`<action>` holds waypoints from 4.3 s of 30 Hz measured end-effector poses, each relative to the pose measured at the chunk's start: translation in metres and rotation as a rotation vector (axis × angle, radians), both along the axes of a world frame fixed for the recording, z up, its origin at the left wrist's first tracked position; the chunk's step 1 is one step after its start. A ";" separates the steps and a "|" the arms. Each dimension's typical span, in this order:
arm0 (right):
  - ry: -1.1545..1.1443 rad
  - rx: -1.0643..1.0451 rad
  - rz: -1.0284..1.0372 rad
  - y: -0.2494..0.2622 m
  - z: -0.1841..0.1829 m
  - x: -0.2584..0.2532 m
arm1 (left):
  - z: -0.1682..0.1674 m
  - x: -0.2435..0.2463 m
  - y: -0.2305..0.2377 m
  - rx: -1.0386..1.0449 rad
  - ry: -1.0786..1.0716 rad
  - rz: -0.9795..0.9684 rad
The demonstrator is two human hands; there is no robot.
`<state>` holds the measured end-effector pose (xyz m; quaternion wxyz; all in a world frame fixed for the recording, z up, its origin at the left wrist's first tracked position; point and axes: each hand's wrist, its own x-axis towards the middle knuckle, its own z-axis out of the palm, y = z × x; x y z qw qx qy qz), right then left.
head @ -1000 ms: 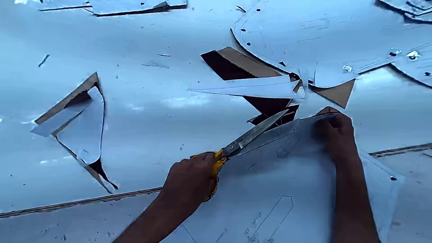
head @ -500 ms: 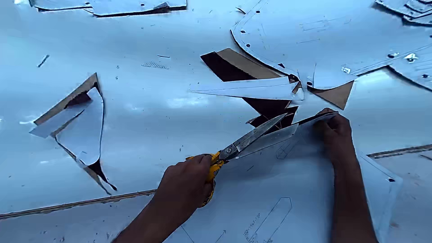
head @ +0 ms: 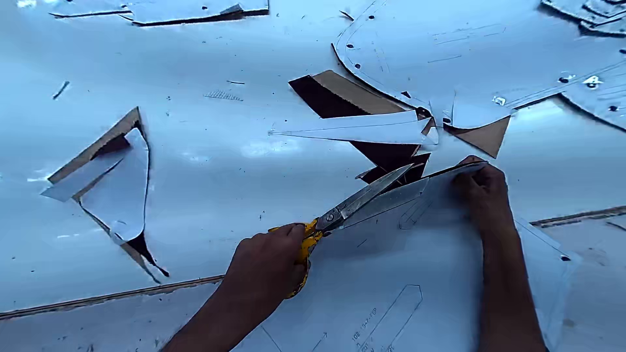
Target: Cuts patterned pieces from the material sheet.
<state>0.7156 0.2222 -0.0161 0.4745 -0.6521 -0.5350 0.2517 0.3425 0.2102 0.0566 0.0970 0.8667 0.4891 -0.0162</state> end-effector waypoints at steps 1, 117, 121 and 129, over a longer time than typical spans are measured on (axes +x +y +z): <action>0.007 0.005 0.000 0.001 -0.001 0.001 | 0.000 0.000 0.000 -0.006 -0.004 0.006; -0.563 0.196 0.225 -0.010 0.074 -0.049 | 0.006 -0.047 -0.014 0.147 -0.410 0.012; -0.549 0.198 0.237 -0.011 0.076 -0.047 | 0.000 -0.073 -0.039 0.102 -0.292 0.005; -0.538 0.217 0.238 -0.012 0.081 -0.043 | 0.013 -0.064 -0.050 0.190 -0.242 -0.006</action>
